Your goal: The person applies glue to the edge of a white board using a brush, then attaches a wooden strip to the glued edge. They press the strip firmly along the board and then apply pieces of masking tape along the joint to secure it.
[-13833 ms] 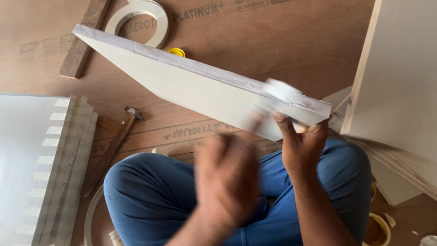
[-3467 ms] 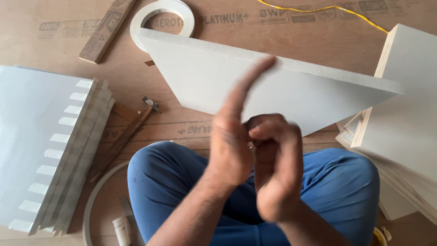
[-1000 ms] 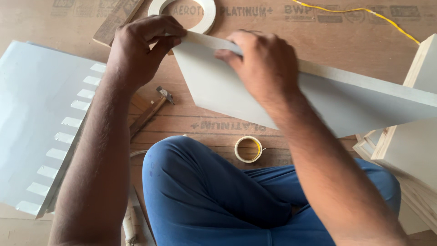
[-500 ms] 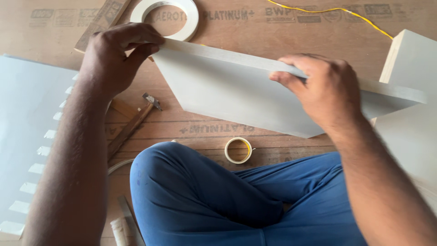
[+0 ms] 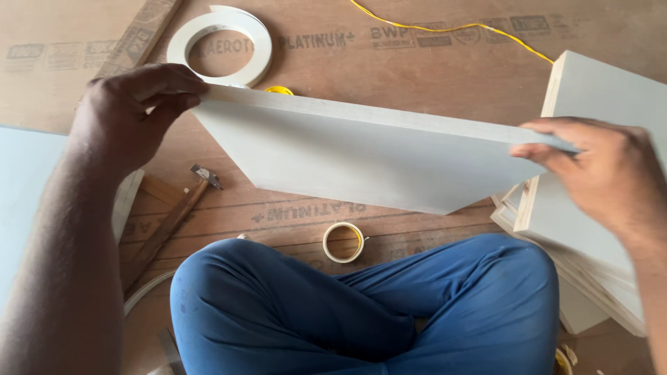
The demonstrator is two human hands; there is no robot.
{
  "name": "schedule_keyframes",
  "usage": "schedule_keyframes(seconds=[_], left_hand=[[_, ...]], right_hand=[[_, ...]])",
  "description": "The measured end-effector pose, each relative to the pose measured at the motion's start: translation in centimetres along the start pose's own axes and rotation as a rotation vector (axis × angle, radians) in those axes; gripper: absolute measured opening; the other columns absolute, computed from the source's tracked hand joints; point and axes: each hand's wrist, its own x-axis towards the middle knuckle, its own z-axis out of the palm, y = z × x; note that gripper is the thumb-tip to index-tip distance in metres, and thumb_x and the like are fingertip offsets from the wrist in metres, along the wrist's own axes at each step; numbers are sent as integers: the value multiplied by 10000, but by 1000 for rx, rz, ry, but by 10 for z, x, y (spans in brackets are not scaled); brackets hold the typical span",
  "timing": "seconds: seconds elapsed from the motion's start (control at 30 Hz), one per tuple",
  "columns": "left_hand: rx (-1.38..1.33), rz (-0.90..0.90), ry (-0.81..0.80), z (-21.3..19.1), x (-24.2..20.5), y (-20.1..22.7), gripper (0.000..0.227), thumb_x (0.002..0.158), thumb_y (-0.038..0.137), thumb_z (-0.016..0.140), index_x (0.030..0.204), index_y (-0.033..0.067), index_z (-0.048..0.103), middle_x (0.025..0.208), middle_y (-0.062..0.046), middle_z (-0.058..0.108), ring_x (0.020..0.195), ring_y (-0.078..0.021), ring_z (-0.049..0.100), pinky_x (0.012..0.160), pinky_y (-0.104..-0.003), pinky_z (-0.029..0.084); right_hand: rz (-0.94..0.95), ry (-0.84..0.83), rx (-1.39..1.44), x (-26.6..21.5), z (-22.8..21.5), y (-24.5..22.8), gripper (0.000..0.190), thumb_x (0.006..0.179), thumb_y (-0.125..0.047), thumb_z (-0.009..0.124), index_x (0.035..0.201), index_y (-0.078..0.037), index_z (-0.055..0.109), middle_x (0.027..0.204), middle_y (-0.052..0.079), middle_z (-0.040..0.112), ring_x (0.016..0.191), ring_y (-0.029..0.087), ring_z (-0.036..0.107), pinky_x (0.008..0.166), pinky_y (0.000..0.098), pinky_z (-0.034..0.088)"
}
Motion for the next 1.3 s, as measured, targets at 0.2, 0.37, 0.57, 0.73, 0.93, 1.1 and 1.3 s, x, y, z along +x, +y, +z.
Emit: schedule_keyframes(seconds=[0.2,0.37,0.57,0.73,0.93,1.1,1.3], left_hand=[[58,12,-10,-2,-2,0,139,1018,37,716,1155,54,737,1179,-48,754,1107,-160,726,982,-313,560],[44,44,-13,-3,-2,1,156,1019,24,712,1170,61,733,1177,-55,756,1113,-168,734,977,-316,553],[195,128,-43,-11,3,11,218,994,19,745,1209,53,730,1156,-100,753,1060,-236,739,907,-353,604],[191,105,-108,-17,12,5,270,987,56,737,1243,43,651,1156,-127,743,1099,-257,723,922,-377,604],[217,184,-94,-16,10,-5,267,998,52,741,1247,48,642,1162,-139,754,1152,-265,723,968,-378,604],[317,179,-75,-10,6,2,353,999,185,735,1330,94,654,1291,-125,727,1200,-277,697,1010,-408,575],[494,175,-76,56,-8,69,900,832,535,812,1466,-9,476,1509,-230,476,1397,-396,423,1141,-516,381]], right_hand=[[-15,-47,322,-11,6,59,269,1027,-214,711,1211,-20,736,987,97,773,874,147,718,838,271,575],[40,-64,355,-17,7,74,288,1029,-169,676,1262,-5,712,984,139,751,969,183,725,911,318,585],[24,-64,586,-14,46,146,471,967,-186,674,1401,-19,598,1209,183,700,1000,248,714,873,392,607],[375,-223,693,3,133,291,705,880,-263,706,1511,-23,502,1296,217,656,991,317,714,861,466,610],[628,-344,775,7,153,328,798,849,-335,720,1555,-50,482,1337,234,646,1042,379,684,885,518,587],[320,-203,600,2,90,222,826,835,-458,713,1510,-31,501,1399,223,615,1234,395,589,1020,514,474],[-324,117,-375,-8,14,-3,1016,736,-579,759,1467,57,455,1494,270,530,1422,436,462,1181,548,294]])
